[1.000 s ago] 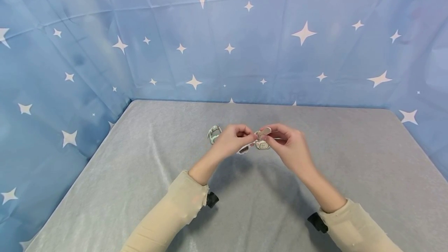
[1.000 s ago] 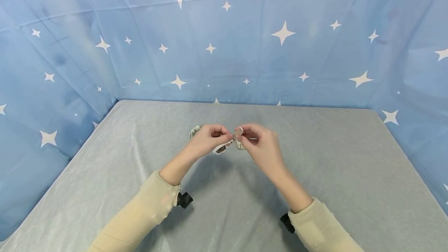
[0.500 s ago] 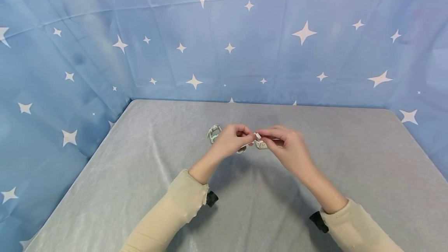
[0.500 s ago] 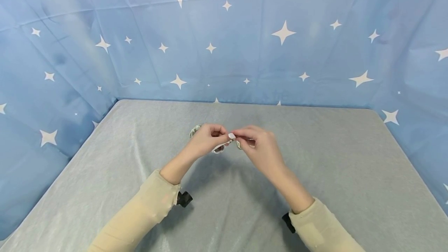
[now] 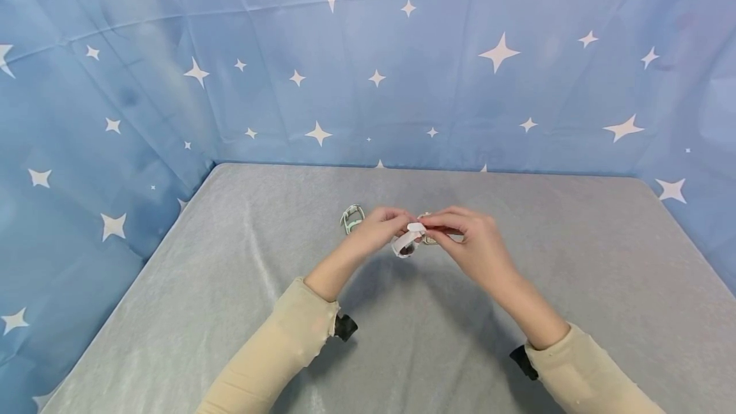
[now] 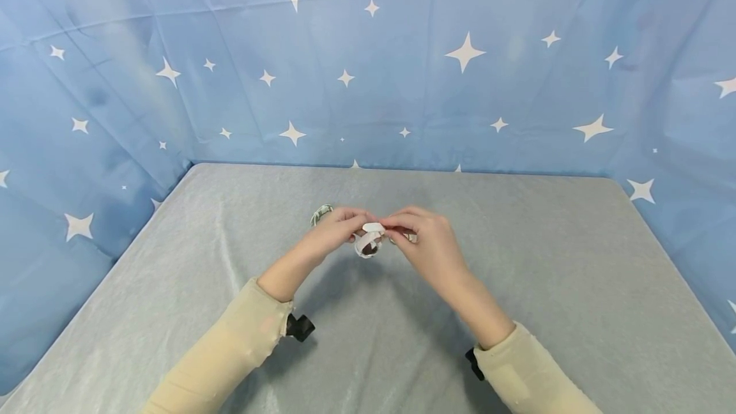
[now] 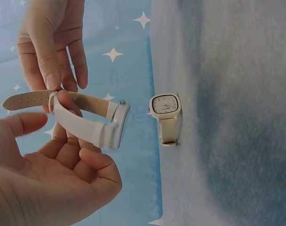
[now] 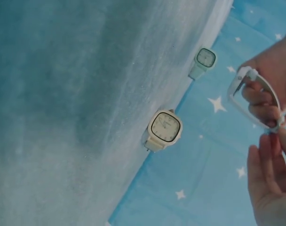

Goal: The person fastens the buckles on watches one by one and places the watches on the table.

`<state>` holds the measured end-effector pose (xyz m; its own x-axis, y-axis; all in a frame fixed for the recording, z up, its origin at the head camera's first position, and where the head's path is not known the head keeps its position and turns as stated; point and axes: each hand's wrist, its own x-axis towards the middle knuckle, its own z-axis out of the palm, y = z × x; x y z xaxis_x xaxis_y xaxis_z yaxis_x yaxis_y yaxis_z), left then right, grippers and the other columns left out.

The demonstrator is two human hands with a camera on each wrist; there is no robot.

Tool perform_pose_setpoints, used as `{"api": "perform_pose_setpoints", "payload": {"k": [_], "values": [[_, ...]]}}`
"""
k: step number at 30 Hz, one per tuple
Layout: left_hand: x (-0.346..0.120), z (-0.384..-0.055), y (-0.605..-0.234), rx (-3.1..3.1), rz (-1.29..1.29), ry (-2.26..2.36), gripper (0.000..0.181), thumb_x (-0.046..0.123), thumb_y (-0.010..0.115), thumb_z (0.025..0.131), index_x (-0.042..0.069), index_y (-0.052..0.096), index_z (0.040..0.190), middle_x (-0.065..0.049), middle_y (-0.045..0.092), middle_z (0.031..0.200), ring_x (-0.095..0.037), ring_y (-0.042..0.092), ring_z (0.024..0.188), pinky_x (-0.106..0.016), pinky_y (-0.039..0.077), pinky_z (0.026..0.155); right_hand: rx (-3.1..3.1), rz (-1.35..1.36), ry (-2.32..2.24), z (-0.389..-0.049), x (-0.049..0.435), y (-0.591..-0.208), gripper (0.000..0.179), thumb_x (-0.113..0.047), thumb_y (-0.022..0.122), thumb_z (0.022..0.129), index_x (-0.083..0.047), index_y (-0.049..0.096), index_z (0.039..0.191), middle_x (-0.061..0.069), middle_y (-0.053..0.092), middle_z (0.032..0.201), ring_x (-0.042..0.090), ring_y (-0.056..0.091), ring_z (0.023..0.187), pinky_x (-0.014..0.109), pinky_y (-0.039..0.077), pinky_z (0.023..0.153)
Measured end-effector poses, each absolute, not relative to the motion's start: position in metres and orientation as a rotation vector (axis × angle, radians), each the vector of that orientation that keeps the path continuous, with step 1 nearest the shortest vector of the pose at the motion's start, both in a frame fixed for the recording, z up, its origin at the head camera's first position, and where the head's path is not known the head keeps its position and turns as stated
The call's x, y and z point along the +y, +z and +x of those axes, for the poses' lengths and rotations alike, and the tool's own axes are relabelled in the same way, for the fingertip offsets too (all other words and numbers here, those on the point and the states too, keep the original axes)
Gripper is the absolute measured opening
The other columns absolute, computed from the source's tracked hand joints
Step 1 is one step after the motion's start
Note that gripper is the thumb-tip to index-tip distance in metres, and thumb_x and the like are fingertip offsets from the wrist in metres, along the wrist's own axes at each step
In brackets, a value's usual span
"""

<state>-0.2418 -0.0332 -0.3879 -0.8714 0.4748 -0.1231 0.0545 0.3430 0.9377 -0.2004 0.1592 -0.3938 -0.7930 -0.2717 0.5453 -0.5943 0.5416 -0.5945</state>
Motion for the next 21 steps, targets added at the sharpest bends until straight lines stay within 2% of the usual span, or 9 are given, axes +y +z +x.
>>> {"api": "perform_pose_setpoints", "payload": {"k": [3,6,11,13,16,21], "values": [[-0.0338,-0.2413,-0.3868,2.216,0.494,1.54,0.03,0.014,0.05,0.1,-0.003,0.069,0.115,-0.017,0.071,0.112,-0.01,0.062,0.092,-0.025,0.048,0.086,-2.394,0.715,1.199,-0.2015,0.1601,-0.3934,0.024,0.004,0.078,0.081,-0.007,0.078,0.103,0.006,0.075,0.099,0.021,0.074,0.088,0.026,0.06,0.077],[-0.0346,-0.2409,-0.3878,2.154,0.553,1.584,0.021,0.01,0.06,0.096,-0.004,0.066,0.111,-0.014,0.071,0.101,-0.008,0.061,0.085,-0.024,0.05,0.082,-2.422,0.689,1.271,-0.2023,0.1613,-0.3923,0.021,0.001,0.077,0.084,-0.008,0.077,0.103,0.006,0.075,0.1,0.02,0.073,0.09,0.028,0.061,0.079],[-0.0345,-0.241,-0.3905,2.095,0.62,1.72,0.021,0.003,0.07,0.09,-0.003,0.059,0.106,-0.003,0.065,0.09,-0.007,0.061,0.077,-0.026,0.054,0.075,-2.441,0.622,1.361,-0.2024,0.1628,-0.3908,0.019,-0.003,0.075,0.087,-0.007,0.074,0.106,0.008,0.076,0.1,0.014,0.073,0.092,0.021,0.059,0.082],[-0.0345,-0.2414,-0.3914,2.109,0.638,1.767,0.02,0.001,0.07,0.089,-0.003,0.059,0.105,-0.006,0.066,0.09,-0.006,0.062,0.077,-0.03,0.056,0.076,-2.417,0.601,1.417,-0.2025,0.1626,-0.3904,0.021,-0.002,0.074,0.088,-0.005,0.073,0.108,0.01,0.076,0.101,0.008,0.072,0.092,0.017,0.057,0.082],[-0.0344,-0.2422,-0.3927,2.142,0.672,1.802,0.018,0.001,0.071,0.089,-0.005,0.062,0.103,-0.014,0.069,0.093,-0.005,0.063,0.078,-0.03,0.057,0.077,-2.336,0.608,1.496,-0.2028,0.1618,-0.3904,0.026,0.002,0.073,0.088,-0.002,0.07,0.113,0.013,0.075,0.103,0.002,0.07,0.094,0.015,0.056,0.084],[-0.0338,-0.2415,-0.3923,2.16,0.698,1.805,0.017,0.003,0.072,0.089,-0.005,0.065,0.102,-0.022,0.071,0.099,-0.004,0.064,0.077,-0.029,0.056,0.075,-2.209,0.683,1.5,-0.2023,0.1589,-0.3896,0.032,0.009,0.073,0.084,-0.003,0.07,0.114,0.014,0.075,0.104,-0.001,0.068,0.096,0.016,0.056,0.086]]}}
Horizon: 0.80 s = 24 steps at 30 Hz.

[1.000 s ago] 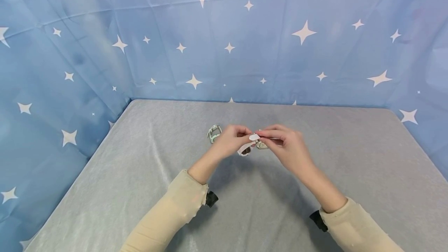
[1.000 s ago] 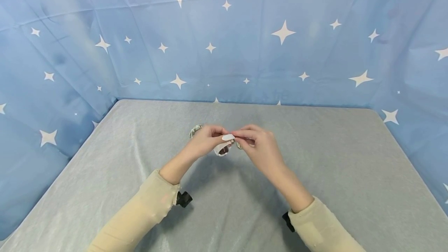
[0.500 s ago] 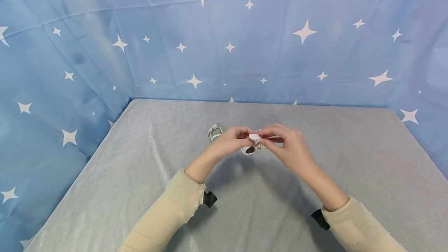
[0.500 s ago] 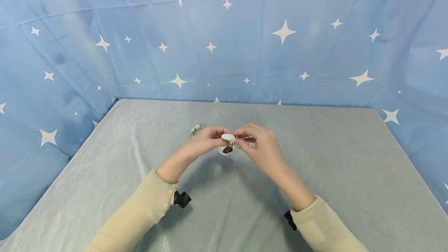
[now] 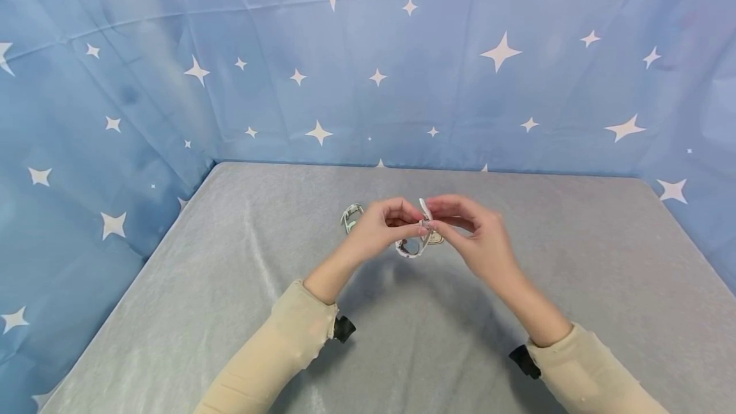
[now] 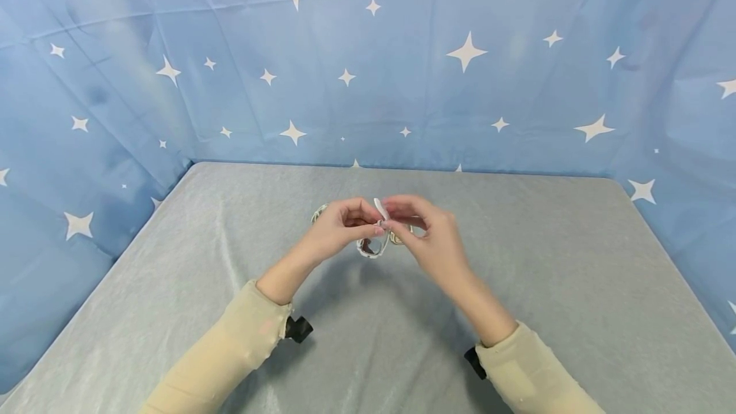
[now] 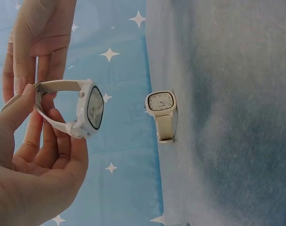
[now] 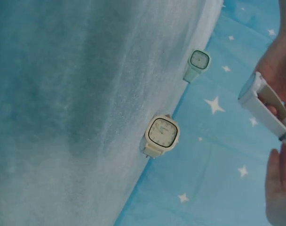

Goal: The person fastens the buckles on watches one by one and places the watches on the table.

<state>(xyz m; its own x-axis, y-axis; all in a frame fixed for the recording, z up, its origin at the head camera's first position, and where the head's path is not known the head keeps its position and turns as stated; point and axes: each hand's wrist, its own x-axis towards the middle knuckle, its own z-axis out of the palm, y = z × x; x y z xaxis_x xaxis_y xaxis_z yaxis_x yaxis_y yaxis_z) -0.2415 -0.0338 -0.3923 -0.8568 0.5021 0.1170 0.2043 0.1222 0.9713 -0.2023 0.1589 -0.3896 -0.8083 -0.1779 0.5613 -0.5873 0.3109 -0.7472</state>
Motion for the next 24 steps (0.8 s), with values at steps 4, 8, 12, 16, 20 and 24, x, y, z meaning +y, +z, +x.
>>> {"api": "perform_pose_setpoints", "payload": {"k": [4,8,12,16,20,24], "values": [[-0.0332,-0.2403,-0.3913,2.172,0.706,1.801,0.015,0.004,0.073,0.088,-0.003,0.067,0.101,-0.022,0.072,0.1,-0.007,0.066,0.079,-0.038,0.059,0.077,-2.155,0.717,1.459,-0.2006,0.1575,-0.3876,0.03,0.011,0.073,0.083,-0.003,0.073,0.109,0.014,0.074,0.1,-0.001,0.067,0.094,0.016,0.056,0.085],[-0.0332,-0.24,-0.391,2.193,0.71,1.802,0.015,0.004,0.074,0.088,-0.003,0.068,0.099,-0.022,0.072,0.099,-0.007,0.065,0.078,-0.029,0.057,0.075,-2.128,0.726,1.426,-0.2,0.158,-0.3856,0.029,0.012,0.073,0.082,-0.003,0.076,0.107,0.013,0.074,0.098,-0.002,0.067,0.092,0.016,0.056,0.083],[-0.0333,-0.2401,-0.391,2.203,0.711,1.806,0.014,0.004,0.074,0.087,-0.003,0.068,0.099,-0.023,0.072,0.098,-0.004,0.064,0.076,-0.023,0.054,0.073,-2.129,0.73,1.392,-0.1994,0.1593,-0.3834,0.029,0.012,0.072,0.082,-0.003,0.077,0.107,0.012,0.075,0.098,-0.003,0.067,0.093,0.014,0.056,0.083],[-0.0335,-0.2398,-0.3908,2.212,0.714,1.805,0.014,0.004,0.073,0.088,-0.003,0.068,0.099,-0.023,0.072,0.098,-0.004,0.064,0.077,-0.023,0.054,0.073,-2.149,0.727,1.379,-0.199,0.1606,-0.3817,0.027,0.011,0.072,0.083,-0.003,0.077,0.106,0.011,0.075,0.098,-0.004,0.066,0.094,0.013,0.055,0.085],[-0.0335,-0.2393,-0.3906,2.227,0.697,1.802,0.013,0.004,0.074,0.087,-0.002,0.069,0.098,-0.022,0.073,0.098,-0.004,0.064,0.078,-0.021,0.054,0.073,-2.166,0.719,1.358,-0.1988,0.1622,-0.3812,0.026,0.011,0.072,0.083,-0.003,0.078,0.103,0.01,0.075,0.097,-0.005,0.066,0.093,0.013,0.055,0.085],[-0.0332,-0.2396,-0.3909,2.239,0.69,1.805,0.013,0.004,0.075,0.087,-0.002,0.069,0.096,-0.021,0.073,0.098,-0.004,0.064,0.078,-0.021,0.053,0.072,-2.189,0.711,1.331,-0.1983,0.1637,-0.3815,0.025,0.011,0.072,0.083,-0.004,0.079,0.102,0.008,0.074,0.096,-0.005,0.065,0.093,0.012,0.054,0.086]]}}
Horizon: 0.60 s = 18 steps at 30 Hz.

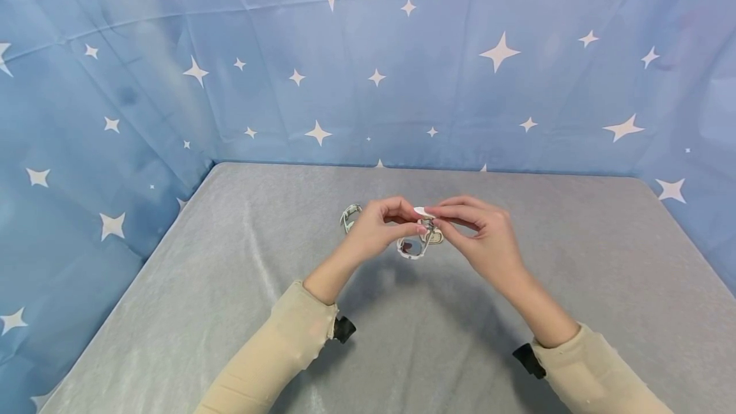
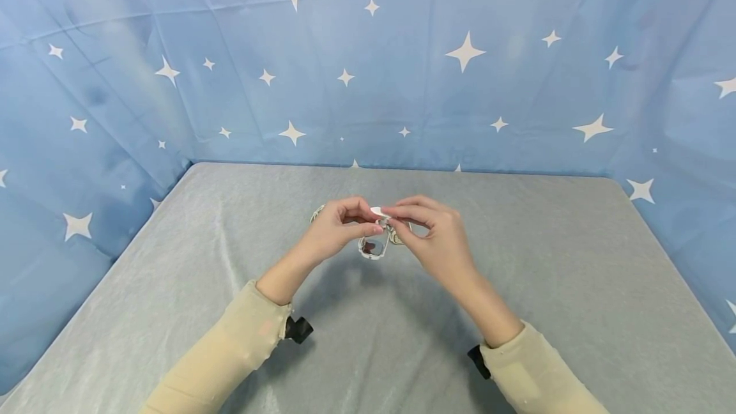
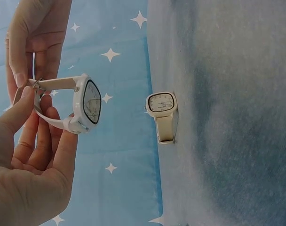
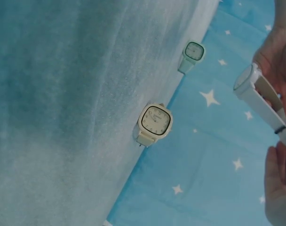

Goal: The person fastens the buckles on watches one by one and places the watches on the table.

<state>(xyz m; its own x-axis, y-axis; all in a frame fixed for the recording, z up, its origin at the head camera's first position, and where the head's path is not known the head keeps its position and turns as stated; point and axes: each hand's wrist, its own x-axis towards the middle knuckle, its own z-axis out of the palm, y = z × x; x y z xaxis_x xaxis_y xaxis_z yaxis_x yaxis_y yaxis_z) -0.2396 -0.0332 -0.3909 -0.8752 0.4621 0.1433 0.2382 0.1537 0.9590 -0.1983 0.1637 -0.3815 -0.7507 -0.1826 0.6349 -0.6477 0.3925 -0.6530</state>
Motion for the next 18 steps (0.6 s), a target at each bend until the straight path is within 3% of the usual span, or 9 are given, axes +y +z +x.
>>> {"api": "perform_pose_setpoints", "payload": {"k": [18], "values": [[-0.0339,-0.2404,-0.3907,2.276,0.689,1.794,0.013,0.007,0.075,0.087,0.0,0.071,0.098,-0.02,0.074,0.098,-0.005,0.064,0.079,-0.024,0.054,0.078,-2.234,0.673,1.292,-0.1983,0.1665,-0.3824,0.024,0.013,0.072,0.081,-0.006,0.079,0.094,0.004,0.073,0.092,-0.003,0.065,0.088,0.01,0.053,0.085]]}}
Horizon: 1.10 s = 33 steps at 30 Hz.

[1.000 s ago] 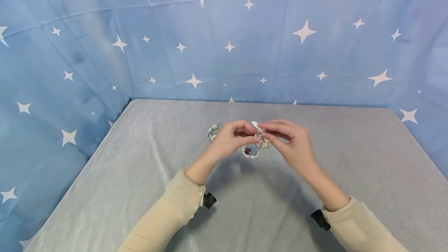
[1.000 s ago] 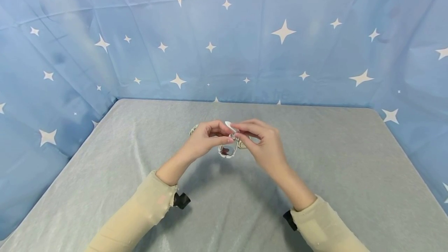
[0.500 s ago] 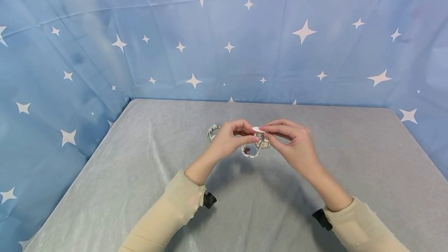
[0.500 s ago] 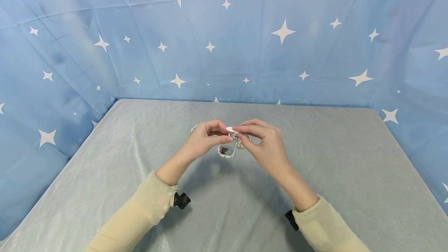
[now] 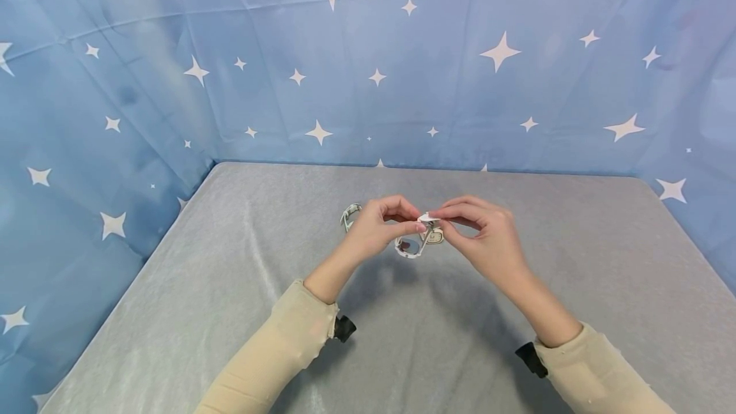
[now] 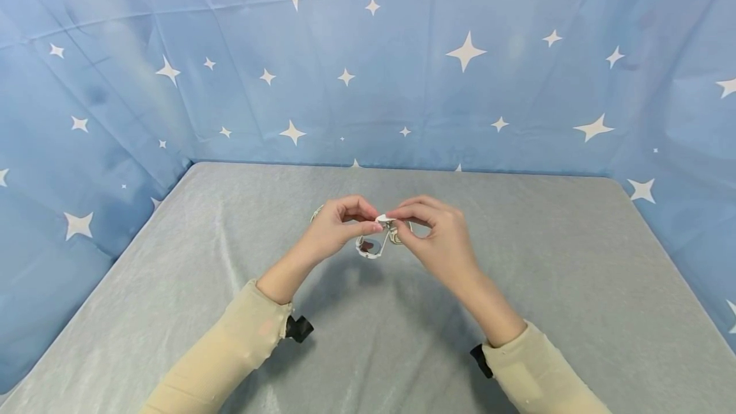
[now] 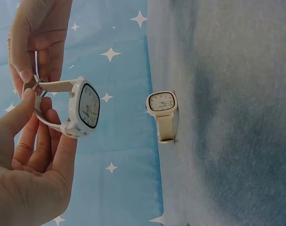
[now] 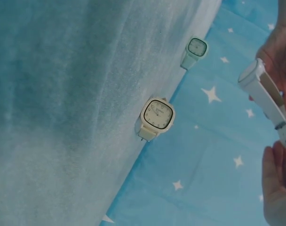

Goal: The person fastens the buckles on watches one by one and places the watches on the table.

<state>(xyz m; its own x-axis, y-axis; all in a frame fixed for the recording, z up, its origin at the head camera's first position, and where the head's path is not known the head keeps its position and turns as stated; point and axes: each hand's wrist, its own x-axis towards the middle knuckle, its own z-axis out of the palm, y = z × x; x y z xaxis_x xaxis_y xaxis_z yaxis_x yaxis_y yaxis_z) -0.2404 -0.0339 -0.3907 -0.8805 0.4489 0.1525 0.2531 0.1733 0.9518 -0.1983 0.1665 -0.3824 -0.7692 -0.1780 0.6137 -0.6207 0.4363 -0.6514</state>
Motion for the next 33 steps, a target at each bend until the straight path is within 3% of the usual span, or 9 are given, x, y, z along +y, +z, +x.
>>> {"api": "perform_pose_setpoints", "payload": {"k": [16,24,30,33], "values": [[-0.0341,-0.2401,-0.39,2.275,0.675,1.801,0.013,0.007,0.076,0.087,0.0,0.071,0.097,-0.019,0.074,0.098,-0.005,0.064,0.079,-0.022,0.053,0.073,-2.261,0.681,1.234,-0.1992,0.1684,-0.3827,0.022,0.01,0.074,0.081,-0.009,0.079,0.092,0.002,0.073,0.091,0.001,0.067,0.087,0.009,0.053,0.085],[-0.0335,-0.2387,-0.3891,2.304,0.702,1.773,0.014,0.008,0.077,0.086,0.001,0.071,0.097,-0.019,0.074,0.097,-0.005,0.064,0.08,-0.027,0.056,0.073,-2.322,0.706,1.124,-0.1989,0.1694,-0.3823,0.024,0.007,0.075,0.08,-0.011,0.081,0.094,-0.002,0.073,0.089,0.016,0.07,0.085,0.005,0.05,0.082],[-0.0328,-0.2372,-0.3891,2.358,0.7,1.725,0.013,0.011,0.078,0.085,0.004,0.074,0.096,-0.015,0.076,0.096,-0.005,0.065,0.08,-0.022,0.054,0.074,-2.358,0.743,1.014,-0.1984,0.17,-0.3841,0.025,0.005,0.078,0.08,-0.013,0.081,0.098,-0.004,0.074,0.09,0.012,0.069,0.082,0.007,0.048,0.07],[-0.0325,-0.237,-0.3895,2.379,0.689,1.712,0.013,0.011,0.079,0.085,0.005,0.074,0.095,-0.013,0.076,0.096,-0.005,0.065,0.08,-0.022,0.054,0.074,-2.365,0.759,0.983,-0.1985,0.1693,-0.384,0.024,0.003,0.078,0.081,-0.012,0.08,0.099,-0.002,0.075,0.091,0.012,0.071,0.083,0.008,0.051,0.073]]}}
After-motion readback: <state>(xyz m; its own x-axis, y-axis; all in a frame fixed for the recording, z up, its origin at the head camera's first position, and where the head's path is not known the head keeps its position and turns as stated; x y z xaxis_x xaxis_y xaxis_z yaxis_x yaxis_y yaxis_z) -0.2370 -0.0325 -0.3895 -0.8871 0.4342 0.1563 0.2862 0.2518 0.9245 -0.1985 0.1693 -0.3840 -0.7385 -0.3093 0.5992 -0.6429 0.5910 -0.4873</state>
